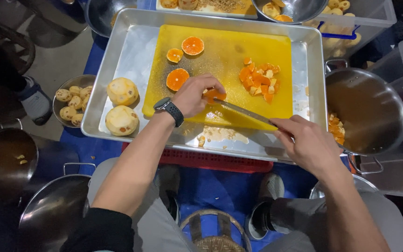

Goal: Peeling and dicing oranges on a cutting board in a food preparation environment.

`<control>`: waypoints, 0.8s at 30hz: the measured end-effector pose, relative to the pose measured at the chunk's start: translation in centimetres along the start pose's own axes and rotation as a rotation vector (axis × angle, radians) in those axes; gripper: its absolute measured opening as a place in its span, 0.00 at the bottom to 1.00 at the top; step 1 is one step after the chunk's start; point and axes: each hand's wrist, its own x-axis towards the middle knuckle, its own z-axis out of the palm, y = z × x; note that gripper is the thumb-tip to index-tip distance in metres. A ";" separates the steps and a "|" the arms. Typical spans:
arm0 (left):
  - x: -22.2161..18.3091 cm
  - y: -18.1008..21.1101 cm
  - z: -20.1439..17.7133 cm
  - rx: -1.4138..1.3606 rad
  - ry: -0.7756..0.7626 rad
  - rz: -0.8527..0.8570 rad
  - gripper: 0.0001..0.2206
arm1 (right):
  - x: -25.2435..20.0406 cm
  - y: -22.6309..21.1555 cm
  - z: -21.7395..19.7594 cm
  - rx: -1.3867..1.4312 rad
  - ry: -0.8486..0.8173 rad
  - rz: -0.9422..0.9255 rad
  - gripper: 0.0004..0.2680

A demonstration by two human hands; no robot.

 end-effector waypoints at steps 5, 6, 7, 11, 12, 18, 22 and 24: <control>0.0 0.3 -0.3 0.032 0.010 0.015 0.20 | -0.1 -0.6 -0.2 0.020 -0.023 -0.047 0.11; 0.2 0.3 -0.2 0.029 0.013 0.013 0.20 | 0.0 -0.3 0.0 0.017 -0.026 -0.048 0.11; 0.2 0.2 -0.2 0.037 0.020 0.025 0.20 | 0.1 0.1 0.1 0.024 -0.007 -0.041 0.12; 0.1 0.3 -0.2 0.024 0.009 0.012 0.17 | -0.2 -0.9 -0.4 0.039 0.017 -0.040 0.12; 0.1 0.3 -0.2 0.022 0.007 0.012 0.17 | -0.2 -0.7 -0.1 0.039 0.016 -0.037 0.12; -0.1 -0.1 -0.1 0.035 0.028 0.016 0.17 | 0.2 0.3 0.7 0.059 0.009 -0.043 0.11; 0.0 -0.3 0.1 0.053 0.030 0.026 0.16 | 0.5 0.3 0.8 0.032 0.010 -0.053 0.11; -0.1 -0.3 -0.1 0.046 0.035 0.014 0.15 | 0.5 0.1 0.7 0.050 -0.018 -0.077 0.11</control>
